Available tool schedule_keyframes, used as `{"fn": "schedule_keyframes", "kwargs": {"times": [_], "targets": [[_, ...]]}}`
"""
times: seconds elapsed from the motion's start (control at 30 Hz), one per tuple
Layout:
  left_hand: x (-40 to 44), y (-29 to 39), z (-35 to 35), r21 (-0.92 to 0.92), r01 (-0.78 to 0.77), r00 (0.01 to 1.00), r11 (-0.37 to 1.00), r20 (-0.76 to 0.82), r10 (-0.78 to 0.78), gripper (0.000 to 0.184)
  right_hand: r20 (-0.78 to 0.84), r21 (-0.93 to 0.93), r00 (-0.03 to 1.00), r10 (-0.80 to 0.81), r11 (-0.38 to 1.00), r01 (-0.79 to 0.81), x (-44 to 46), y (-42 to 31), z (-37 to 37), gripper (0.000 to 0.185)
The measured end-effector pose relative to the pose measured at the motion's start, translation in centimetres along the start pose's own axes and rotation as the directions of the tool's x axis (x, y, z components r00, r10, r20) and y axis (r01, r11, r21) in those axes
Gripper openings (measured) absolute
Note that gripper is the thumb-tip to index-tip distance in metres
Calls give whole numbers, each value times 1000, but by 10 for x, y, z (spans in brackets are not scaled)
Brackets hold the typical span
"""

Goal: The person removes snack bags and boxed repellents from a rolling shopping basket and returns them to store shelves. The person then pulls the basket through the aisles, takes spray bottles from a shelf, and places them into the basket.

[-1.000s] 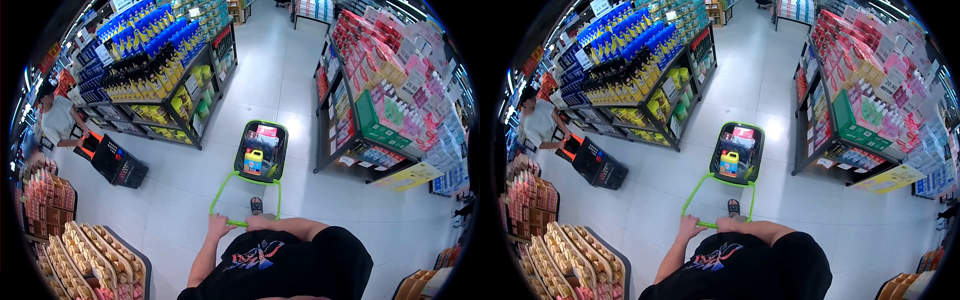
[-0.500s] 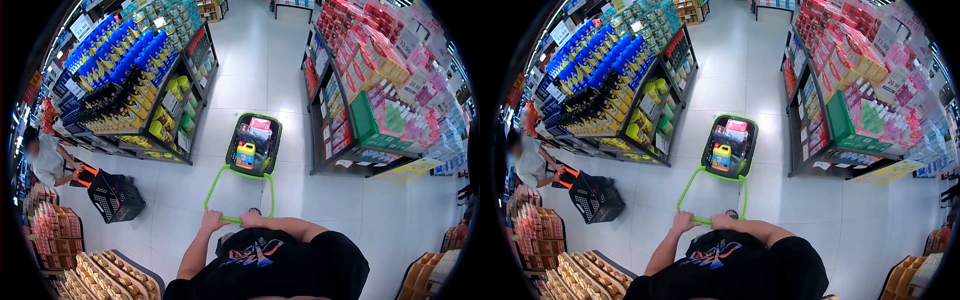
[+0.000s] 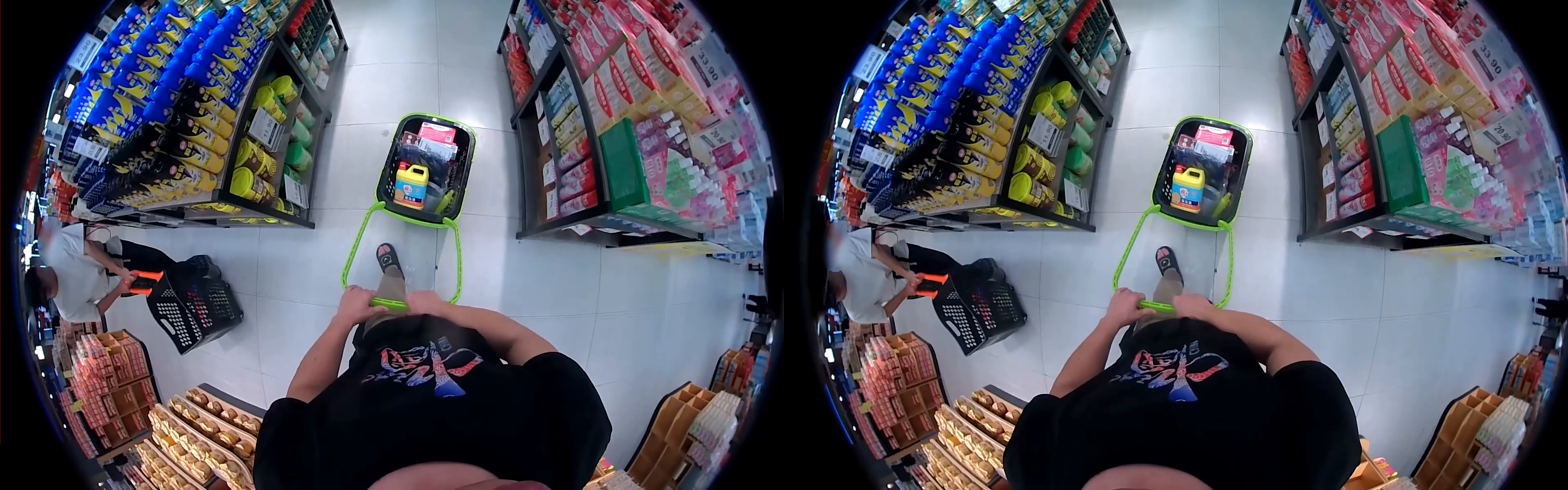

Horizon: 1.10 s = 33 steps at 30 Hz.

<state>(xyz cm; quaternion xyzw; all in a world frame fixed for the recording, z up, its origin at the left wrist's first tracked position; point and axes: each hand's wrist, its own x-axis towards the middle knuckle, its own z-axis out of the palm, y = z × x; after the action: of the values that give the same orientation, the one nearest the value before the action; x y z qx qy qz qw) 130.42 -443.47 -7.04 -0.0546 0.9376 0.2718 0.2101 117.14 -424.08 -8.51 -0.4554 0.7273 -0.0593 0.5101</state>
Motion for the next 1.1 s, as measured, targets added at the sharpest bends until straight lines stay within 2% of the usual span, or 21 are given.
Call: {"fn": "schedule_keyframes", "kwargs": {"times": [0.07,0.13,0.2,0.27,0.37,0.5,0.57,0.6,0.67,0.7,0.77,0.87,0.93,1.0,1.1], "targets": [[9,-6,-13,-25,-25,999,999,32,26,50,30,42,1000,8,999,-9,14,4,2,31],[24,-16,-26,-30,-46,998,998,38,47,51,-7,-36,999,39,999,-39,25,5,-14,38],[41,-26,-40,-36,-66,997,997,34,68,52,-11,-50,997,76,996,-76,28,-1,-35,34],[72,-39,-57,10,-65,983,998,175,62,55,13,-22,986,164,986,-164,37,-7,-70,29],[103,-53,-57,48,-99,962,994,259,84,57,-22,-28,971,238,971,-238,43,-3,-84,27],[132,-60,-91,30,-156,950,987,280,141,54,-79,-59,941,328,941,-333,56,3,-101,27],[143,-67,-85,-77,-251,948,965,181,261,61,-128,-42,922,365,927,-372,53,4,-105,24],[148,-69,-90,-78,-268,942,960,187,278,61,-132,-32,916,380,922,-387,53,8,-104,24],[158,-71,-103,-48,-288,904,956,316,288,62,-188,-15,895,405,910,-415,53,15,-99,22],[161,-68,-113,-42,-316,895,948,319,312,62,-203,-1,882,426,900,-435,53,14,-101,22],[164,-57,-127,13,-282,862,959,442,247,52,-183,-44,877,443,888,-458,49,15,-108,23],[177,-66,-111,10,-331,845,944,449,291,54,-224,7,868,444,891,-454,53,23,-105,24],[188,-75,-82,-37,-370,846,928,399,353,56,-250,10,853,457,883,-470,49,25,-104,24],[193,-80,-52,-153,-382,832,912,372,411,58,-250,-18,870,426,896,-444,41,29,-105,24],[193,-74,-64,-142,-401,807,905,413,423,59,-292,-10,842,453,879,-476,35,29,-110,19]]}}
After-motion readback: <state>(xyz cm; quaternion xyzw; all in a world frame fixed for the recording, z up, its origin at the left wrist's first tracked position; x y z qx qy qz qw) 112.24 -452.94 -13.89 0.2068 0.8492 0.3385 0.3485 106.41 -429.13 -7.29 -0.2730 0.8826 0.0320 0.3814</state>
